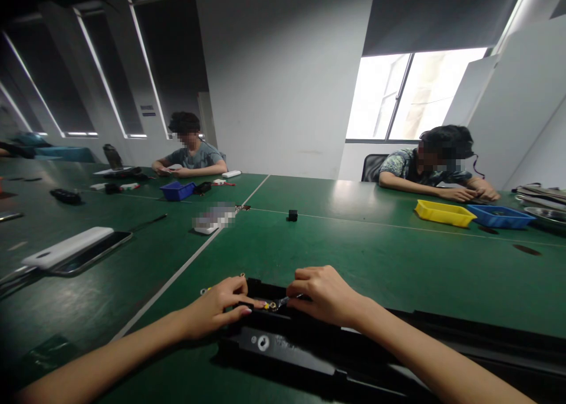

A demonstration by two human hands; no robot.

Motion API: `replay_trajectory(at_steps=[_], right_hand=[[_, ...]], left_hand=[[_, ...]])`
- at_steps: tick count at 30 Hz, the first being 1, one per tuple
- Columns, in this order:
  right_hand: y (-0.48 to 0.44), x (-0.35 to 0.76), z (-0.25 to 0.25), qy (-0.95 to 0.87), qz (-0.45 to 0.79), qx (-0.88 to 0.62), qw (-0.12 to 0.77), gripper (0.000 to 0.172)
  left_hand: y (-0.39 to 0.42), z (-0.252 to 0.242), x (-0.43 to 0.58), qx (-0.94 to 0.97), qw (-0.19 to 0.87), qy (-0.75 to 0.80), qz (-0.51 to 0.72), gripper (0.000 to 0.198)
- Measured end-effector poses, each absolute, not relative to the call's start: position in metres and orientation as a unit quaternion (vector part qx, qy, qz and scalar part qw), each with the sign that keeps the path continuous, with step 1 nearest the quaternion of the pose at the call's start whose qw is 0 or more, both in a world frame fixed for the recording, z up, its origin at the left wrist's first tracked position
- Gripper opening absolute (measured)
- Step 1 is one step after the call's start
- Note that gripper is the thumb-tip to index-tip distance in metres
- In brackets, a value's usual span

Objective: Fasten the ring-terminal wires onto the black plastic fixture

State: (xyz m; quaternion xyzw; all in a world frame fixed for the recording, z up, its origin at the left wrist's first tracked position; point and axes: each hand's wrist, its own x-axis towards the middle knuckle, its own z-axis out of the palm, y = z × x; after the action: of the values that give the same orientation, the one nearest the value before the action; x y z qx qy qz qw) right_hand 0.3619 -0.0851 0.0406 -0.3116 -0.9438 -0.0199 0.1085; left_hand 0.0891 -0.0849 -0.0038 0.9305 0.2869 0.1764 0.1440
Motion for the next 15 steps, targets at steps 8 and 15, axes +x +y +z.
replay_trajectory(at_steps=[8,15], right_hand=[[-0.0833,0.3626,0.0389,-0.945,-0.017,-0.311,0.103,0.021],[-0.0835,0.3622,0.0383,-0.945,-0.023,-0.304,0.119,0.024]], left_hand=[[-0.0852,-0.0021,0.0885,0.929,0.151,0.287,0.177,0.039],[-0.0850,-0.0035,0.0883,0.928,0.152,0.288,0.178,0.039]])
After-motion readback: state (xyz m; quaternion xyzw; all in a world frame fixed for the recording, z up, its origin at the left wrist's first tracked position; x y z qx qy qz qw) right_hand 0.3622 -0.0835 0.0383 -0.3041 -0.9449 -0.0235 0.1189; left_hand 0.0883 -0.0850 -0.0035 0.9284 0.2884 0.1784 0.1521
